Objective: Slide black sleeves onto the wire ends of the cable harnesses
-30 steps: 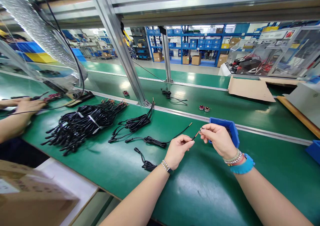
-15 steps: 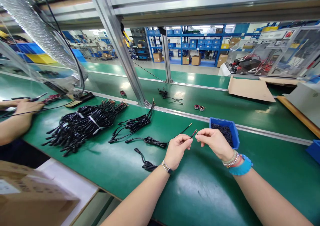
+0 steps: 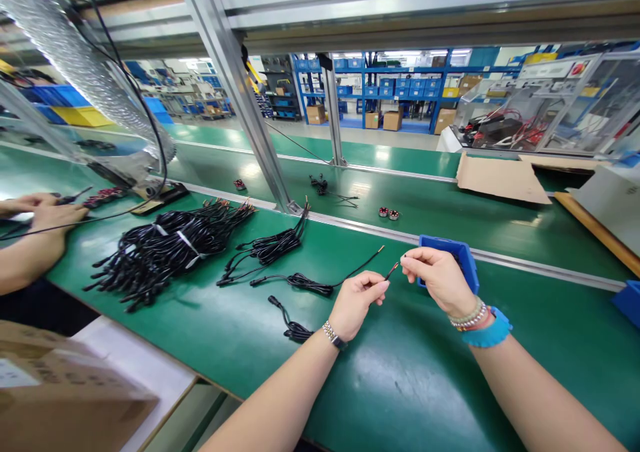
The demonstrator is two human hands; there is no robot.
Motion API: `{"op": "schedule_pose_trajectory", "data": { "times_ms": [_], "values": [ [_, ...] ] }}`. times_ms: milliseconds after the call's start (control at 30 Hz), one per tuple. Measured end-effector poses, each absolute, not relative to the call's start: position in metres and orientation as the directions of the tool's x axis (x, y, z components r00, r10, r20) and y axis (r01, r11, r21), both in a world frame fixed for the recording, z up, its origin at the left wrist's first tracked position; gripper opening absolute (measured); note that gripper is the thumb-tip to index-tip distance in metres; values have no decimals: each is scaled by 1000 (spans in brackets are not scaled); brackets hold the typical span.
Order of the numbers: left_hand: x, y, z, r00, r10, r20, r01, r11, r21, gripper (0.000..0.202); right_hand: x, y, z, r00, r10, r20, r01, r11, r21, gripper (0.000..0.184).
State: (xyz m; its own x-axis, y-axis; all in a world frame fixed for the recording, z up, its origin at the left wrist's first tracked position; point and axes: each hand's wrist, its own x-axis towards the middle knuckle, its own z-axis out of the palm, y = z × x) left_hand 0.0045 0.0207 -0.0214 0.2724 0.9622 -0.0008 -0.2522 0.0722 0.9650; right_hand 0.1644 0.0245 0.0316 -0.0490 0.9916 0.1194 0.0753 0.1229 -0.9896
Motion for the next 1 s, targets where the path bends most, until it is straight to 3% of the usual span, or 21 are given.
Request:
{"op": "schedule_pose_trajectory", "data": {
  "times_ms": [767,1000],
  "values": [
    [3,20,-17,313,949,-28,-297,126,947,20,161,24,23,-160,986,37,196,69,-978,17],
    [2,17,-13,425,900,-93,-303,239,922,25,164,25,28,-64,994,84,-35,82,-996,18]
  ]
}}
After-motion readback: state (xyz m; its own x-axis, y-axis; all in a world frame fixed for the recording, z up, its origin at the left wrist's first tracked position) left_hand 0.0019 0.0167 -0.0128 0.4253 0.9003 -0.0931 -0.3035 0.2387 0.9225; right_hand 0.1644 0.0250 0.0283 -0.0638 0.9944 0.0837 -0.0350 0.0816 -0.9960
